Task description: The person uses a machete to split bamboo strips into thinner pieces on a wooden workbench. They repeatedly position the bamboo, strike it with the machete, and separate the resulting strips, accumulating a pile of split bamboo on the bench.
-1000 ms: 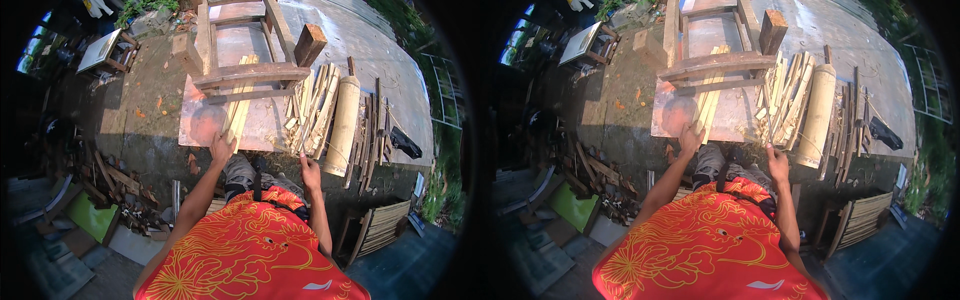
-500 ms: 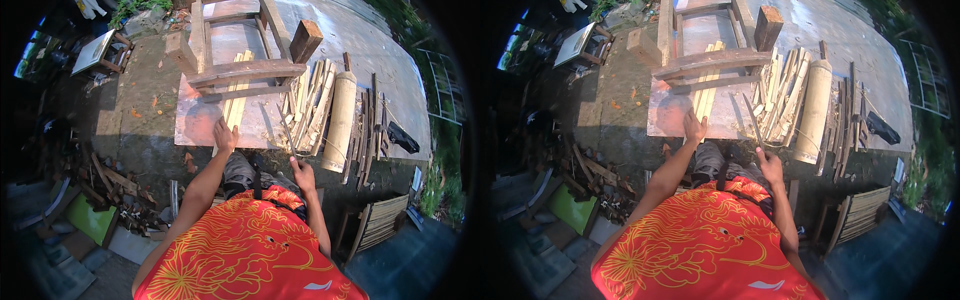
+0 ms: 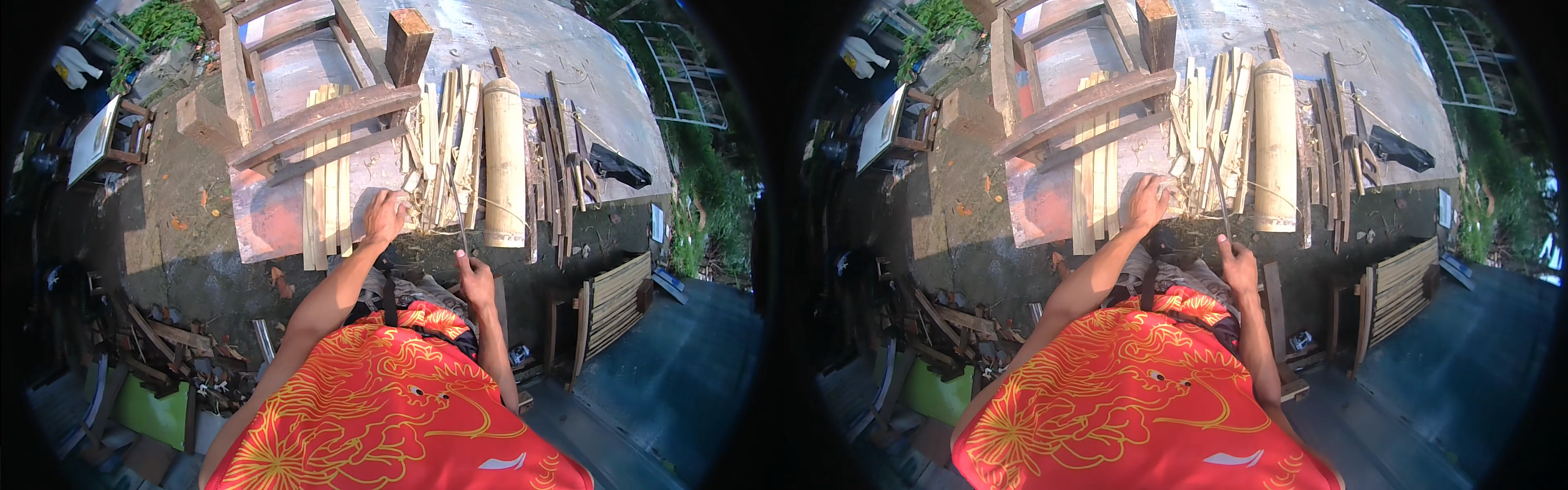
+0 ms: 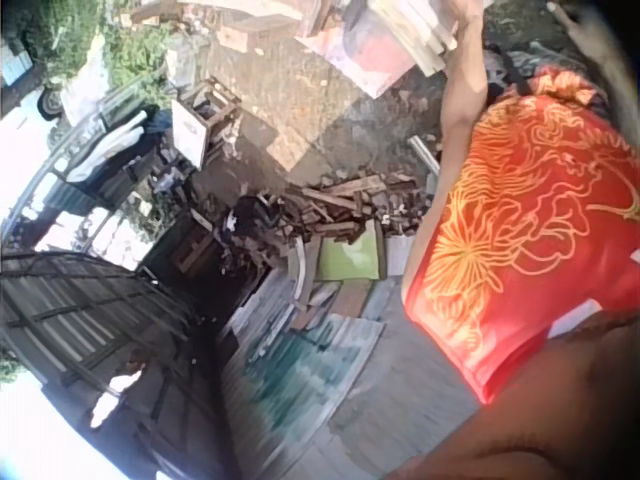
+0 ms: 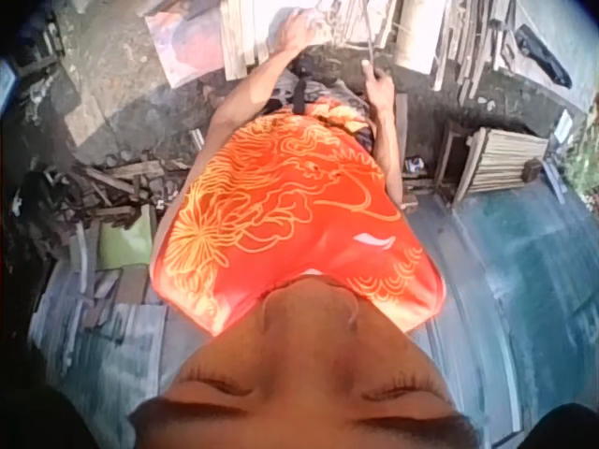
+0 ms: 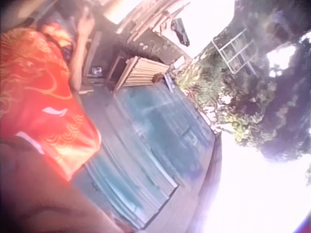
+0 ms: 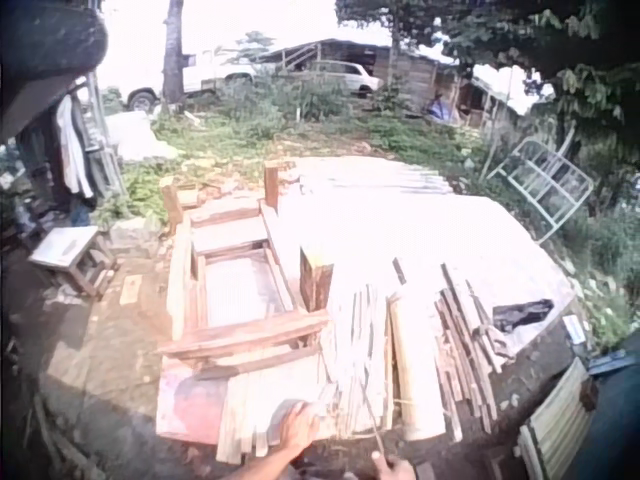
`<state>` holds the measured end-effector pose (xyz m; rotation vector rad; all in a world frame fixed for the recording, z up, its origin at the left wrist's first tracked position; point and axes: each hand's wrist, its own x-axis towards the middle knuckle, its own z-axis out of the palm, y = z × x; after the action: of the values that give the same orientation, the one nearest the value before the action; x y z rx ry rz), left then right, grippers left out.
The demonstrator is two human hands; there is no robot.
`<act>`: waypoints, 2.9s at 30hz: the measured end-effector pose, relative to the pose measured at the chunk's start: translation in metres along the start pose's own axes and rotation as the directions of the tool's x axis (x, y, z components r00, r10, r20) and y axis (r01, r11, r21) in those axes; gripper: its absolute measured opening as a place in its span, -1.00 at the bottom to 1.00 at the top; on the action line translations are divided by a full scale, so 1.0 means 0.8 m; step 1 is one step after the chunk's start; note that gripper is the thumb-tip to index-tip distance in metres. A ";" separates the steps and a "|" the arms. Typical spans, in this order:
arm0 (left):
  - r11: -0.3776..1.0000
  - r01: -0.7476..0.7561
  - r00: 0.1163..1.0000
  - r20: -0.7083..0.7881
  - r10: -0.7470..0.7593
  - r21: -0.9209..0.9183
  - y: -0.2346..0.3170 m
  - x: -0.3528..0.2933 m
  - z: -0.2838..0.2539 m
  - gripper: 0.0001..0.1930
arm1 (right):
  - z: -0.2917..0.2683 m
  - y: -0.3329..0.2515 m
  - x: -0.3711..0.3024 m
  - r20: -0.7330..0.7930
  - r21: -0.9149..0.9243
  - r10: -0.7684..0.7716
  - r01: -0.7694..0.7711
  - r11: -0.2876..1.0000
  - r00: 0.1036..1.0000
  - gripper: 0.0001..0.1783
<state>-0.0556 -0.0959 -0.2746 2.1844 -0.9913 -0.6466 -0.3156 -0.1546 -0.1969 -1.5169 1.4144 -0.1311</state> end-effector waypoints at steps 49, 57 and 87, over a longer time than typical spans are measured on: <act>0.880 0.370 0.919 0.025 -0.394 0.297 0.128 0.020 0.141 -0.51 | -0.055 0.011 -0.049 -0.237 -0.102 0.084 -0.111 0.989 0.968 -0.26; 0.877 0.389 0.913 0.010 -0.408 0.283 0.143 0.013 0.136 -0.62 | -0.055 0.016 -0.045 -0.210 -0.095 0.095 -0.117 0.989 0.973 -0.26; 0.890 -0.104 0.984 -0.177 0.027 -0.444 0.176 0.012 0.002 -0.64 | -0.055 -0.034 -0.041 -0.044 -0.004 -0.057 0.057 0.998 0.997 -0.36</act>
<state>-0.1165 -0.1753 -0.1755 1.7529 -0.7346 -0.5830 -0.3366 -0.1597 -0.1398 -1.5656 1.4071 -0.1995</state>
